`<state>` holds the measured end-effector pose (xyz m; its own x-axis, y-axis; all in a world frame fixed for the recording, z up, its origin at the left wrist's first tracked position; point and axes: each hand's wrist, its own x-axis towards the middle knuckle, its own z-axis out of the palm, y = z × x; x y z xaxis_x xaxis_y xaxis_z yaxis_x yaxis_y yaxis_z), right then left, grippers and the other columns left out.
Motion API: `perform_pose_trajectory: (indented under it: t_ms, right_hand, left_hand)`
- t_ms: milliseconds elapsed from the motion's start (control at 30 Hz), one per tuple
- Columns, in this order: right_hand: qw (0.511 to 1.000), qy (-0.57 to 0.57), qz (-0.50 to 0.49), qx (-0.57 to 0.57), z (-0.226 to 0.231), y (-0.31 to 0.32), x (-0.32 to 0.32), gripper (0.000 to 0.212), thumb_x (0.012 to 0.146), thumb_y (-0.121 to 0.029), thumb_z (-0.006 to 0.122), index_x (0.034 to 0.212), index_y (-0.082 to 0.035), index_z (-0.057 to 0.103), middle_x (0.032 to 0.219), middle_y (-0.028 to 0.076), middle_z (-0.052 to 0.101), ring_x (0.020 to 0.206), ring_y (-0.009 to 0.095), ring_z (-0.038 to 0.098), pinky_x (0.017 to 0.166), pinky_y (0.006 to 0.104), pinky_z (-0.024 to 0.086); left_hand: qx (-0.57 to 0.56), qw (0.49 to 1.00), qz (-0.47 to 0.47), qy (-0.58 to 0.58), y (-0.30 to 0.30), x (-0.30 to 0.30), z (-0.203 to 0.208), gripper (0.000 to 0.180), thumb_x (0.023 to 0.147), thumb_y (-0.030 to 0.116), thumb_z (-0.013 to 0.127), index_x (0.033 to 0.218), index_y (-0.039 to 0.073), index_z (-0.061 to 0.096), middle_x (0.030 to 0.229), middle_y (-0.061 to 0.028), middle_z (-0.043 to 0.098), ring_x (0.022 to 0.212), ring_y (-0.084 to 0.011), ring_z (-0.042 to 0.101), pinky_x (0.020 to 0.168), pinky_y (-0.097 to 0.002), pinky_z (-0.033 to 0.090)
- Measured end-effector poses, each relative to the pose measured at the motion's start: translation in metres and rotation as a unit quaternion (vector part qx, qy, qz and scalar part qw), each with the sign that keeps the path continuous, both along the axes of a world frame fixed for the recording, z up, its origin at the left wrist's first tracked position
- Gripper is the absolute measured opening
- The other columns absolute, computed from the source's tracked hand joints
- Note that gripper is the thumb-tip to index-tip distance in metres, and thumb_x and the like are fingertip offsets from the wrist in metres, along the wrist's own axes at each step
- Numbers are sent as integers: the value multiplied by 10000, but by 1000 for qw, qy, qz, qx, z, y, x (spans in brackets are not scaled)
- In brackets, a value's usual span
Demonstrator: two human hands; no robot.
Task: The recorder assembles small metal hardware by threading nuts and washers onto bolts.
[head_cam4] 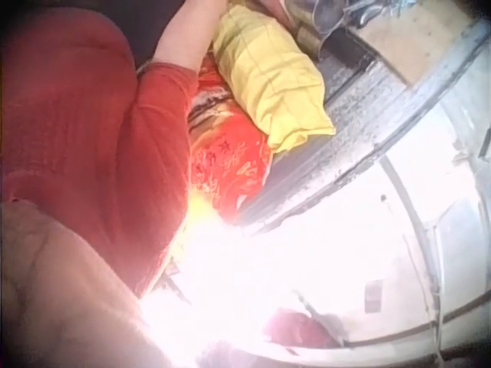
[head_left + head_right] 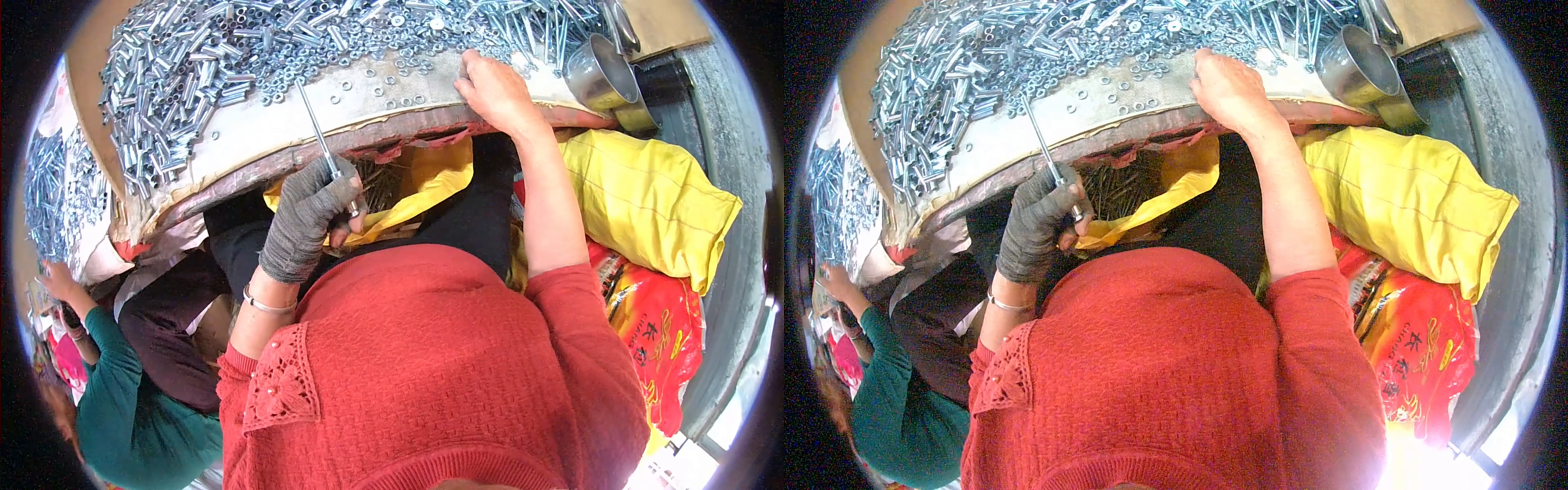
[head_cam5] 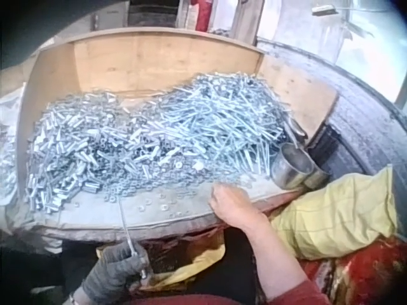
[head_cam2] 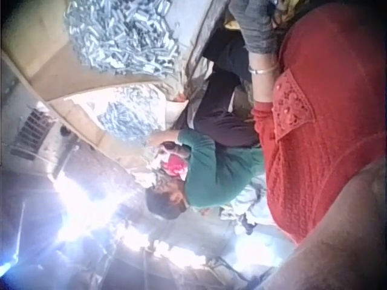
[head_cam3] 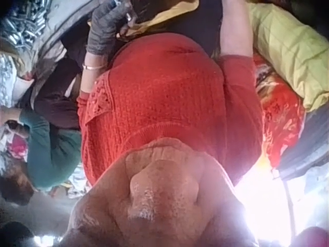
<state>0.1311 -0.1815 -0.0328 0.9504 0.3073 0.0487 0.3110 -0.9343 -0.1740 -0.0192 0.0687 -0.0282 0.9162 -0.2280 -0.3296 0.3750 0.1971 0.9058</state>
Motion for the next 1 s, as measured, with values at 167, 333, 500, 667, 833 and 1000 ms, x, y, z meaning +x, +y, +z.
perform_pose_trajectory:
  t_ms: [167, 333, 500, 667, 833, 1000]
  right_hand:
    - [997, -54, 52, -14, -8, 8, -6, 201, 845, -186, 568, 931, -9, 526, 778, 195, 629, 780, 376, 616, 673, 454, 469]
    - [886, 205, 152, 387, 28, 19, -46, 150, 891, -169, 555, 956, -34, 563, 705, 58, 622, 591, 153, 630, 488, 275, 470]
    - [789, 357, 147, 478, 33, 26, -64, 137, 920, -155, 547, 983, -39, 582, 693, 10, 592, 569, 69, 593, 487, 185, 468]
    - [784, 345, 122, 502, 36, 29, -71, 161, 922, -159, 524, 1013, -51, 601, 660, -24, 534, 566, 46, 560, 469, 178, 460]
    - [786, 333, 125, 505, 38, 35, -70, 163, 926, -154, 519, 1016, -47, 602, 658, -29, 530, 544, 39, 533, 461, 174, 455]
    - [806, 332, 149, 467, 45, 41, -67, 150, 931, -113, 503, 1027, -24, 576, 658, 2, 537, 540, 55, 518, 456, 186, 419]
  left_hand:
    - [408, 889, -34, -206, 13, 0, -30, 199, 866, 259, 569, 804, 71, 562, 613, -90, 584, 553, -234, 588, 507, -349, 440]
    - [621, 716, -72, -310, 7, -4, -23, 123, 844, 230, 566, 883, 113, 572, 725, -139, 617, 674, -346, 615, 589, -446, 470]
    - [579, 732, -77, -349, 4, -8, -27, 194, 797, 203, 645, 947, 81, 628, 743, -135, 616, 684, -327, 613, 603, -416, 478]
    - [591, 727, -84, -339, 5, -6, -21, 180, 797, 184, 638, 941, 78, 620, 753, -131, 615, 690, -324, 614, 604, -409, 479]
    - [598, 722, -77, -340, 12, -4, -25, 166, 796, 175, 634, 935, 84, 620, 758, -131, 615, 693, -323, 614, 601, -408, 477]
    - [578, 744, -56, -331, 20, -6, -32, 126, 797, 165, 630, 900, 96, 605, 748, -125, 605, 667, -325, 606, 591, -418, 477]
